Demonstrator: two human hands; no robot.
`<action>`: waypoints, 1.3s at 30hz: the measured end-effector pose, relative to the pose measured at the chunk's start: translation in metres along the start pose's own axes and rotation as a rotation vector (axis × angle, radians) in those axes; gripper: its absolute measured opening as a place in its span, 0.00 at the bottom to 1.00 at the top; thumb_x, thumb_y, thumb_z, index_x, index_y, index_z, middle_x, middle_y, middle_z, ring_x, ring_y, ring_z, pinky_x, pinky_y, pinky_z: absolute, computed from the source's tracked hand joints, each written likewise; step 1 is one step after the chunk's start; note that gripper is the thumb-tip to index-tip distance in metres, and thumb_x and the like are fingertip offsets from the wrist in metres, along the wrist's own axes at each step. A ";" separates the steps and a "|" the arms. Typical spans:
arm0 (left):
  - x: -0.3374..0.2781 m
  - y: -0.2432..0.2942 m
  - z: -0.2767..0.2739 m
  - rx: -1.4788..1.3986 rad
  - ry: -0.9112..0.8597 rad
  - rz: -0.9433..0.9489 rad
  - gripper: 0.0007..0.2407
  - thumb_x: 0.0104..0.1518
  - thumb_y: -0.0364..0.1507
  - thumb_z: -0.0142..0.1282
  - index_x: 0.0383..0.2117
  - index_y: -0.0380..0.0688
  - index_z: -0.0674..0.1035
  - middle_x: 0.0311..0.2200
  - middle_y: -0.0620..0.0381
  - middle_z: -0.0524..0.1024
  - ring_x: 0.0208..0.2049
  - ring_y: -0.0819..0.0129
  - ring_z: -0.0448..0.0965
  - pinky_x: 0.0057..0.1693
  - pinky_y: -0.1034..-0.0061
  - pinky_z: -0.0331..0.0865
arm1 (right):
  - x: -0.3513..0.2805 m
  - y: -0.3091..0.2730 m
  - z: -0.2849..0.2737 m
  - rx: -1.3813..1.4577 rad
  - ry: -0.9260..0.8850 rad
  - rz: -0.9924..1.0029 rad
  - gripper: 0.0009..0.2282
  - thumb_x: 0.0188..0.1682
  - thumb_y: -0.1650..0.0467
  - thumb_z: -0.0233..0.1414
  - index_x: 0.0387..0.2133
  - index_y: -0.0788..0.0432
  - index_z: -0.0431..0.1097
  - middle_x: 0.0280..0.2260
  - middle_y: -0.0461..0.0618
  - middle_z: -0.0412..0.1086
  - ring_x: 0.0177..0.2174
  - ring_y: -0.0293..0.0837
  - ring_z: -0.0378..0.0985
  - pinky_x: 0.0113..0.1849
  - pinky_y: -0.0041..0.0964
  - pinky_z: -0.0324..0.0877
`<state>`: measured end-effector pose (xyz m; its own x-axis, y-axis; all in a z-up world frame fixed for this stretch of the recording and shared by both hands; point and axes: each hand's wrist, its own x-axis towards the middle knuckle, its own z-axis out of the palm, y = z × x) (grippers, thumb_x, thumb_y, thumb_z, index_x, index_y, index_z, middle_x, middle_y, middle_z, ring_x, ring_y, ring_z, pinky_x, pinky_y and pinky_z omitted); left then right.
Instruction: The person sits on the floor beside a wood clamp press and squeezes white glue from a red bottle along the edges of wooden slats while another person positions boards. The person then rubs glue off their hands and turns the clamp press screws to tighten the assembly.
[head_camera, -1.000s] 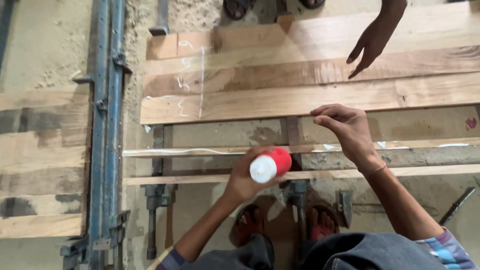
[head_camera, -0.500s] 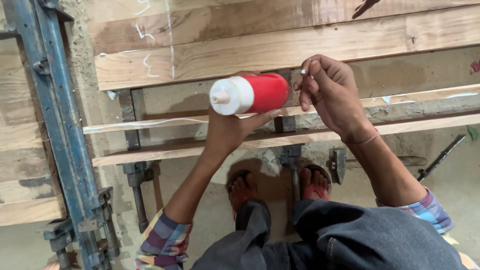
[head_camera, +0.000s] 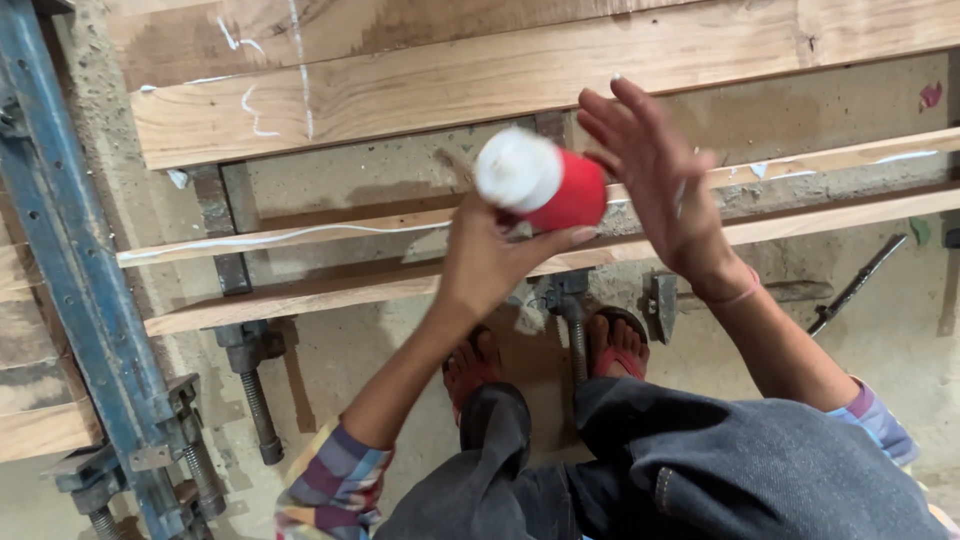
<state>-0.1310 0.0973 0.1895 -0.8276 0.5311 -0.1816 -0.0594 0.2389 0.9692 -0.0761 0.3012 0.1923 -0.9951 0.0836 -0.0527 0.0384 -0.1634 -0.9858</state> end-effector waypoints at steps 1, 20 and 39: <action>0.001 0.000 0.008 -0.020 -0.022 -0.036 0.40 0.43 0.47 0.69 0.62 0.39 0.67 0.60 0.46 0.71 0.57 0.56 0.80 0.56 0.62 0.76 | -0.005 -0.005 0.005 -0.036 -0.095 -0.025 0.54 0.41 0.34 0.44 0.71 0.59 0.36 0.71 0.64 0.48 0.71 0.56 0.53 0.70 0.60 0.54; -0.149 -0.112 0.037 -0.669 -0.517 -0.386 0.20 0.72 0.40 0.40 0.58 0.35 0.72 0.53 0.44 0.75 0.48 0.58 0.82 0.57 0.67 0.75 | -0.059 -0.076 -0.144 -2.241 -0.368 -0.064 0.28 0.44 0.60 0.62 0.60 0.45 0.66 0.39 0.47 0.71 0.37 0.39 0.75 0.37 0.33 0.72; -0.180 -0.150 0.039 0.050 -0.075 -0.374 0.12 0.65 0.37 0.55 0.47 0.46 0.79 0.32 0.56 0.84 0.37 0.68 0.85 0.48 0.72 0.71 | 0.022 -0.042 0.007 -2.471 -0.807 -0.819 0.19 0.50 0.67 0.54 0.55 0.56 0.65 0.28 0.44 0.66 0.27 0.35 0.68 0.32 0.30 0.63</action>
<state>0.0487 -0.0018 0.0704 -0.7108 0.4574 -0.5343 -0.3203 0.4658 0.8249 -0.0998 0.3031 0.2339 -0.6990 -0.6396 -0.3197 -0.6435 0.3677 0.6714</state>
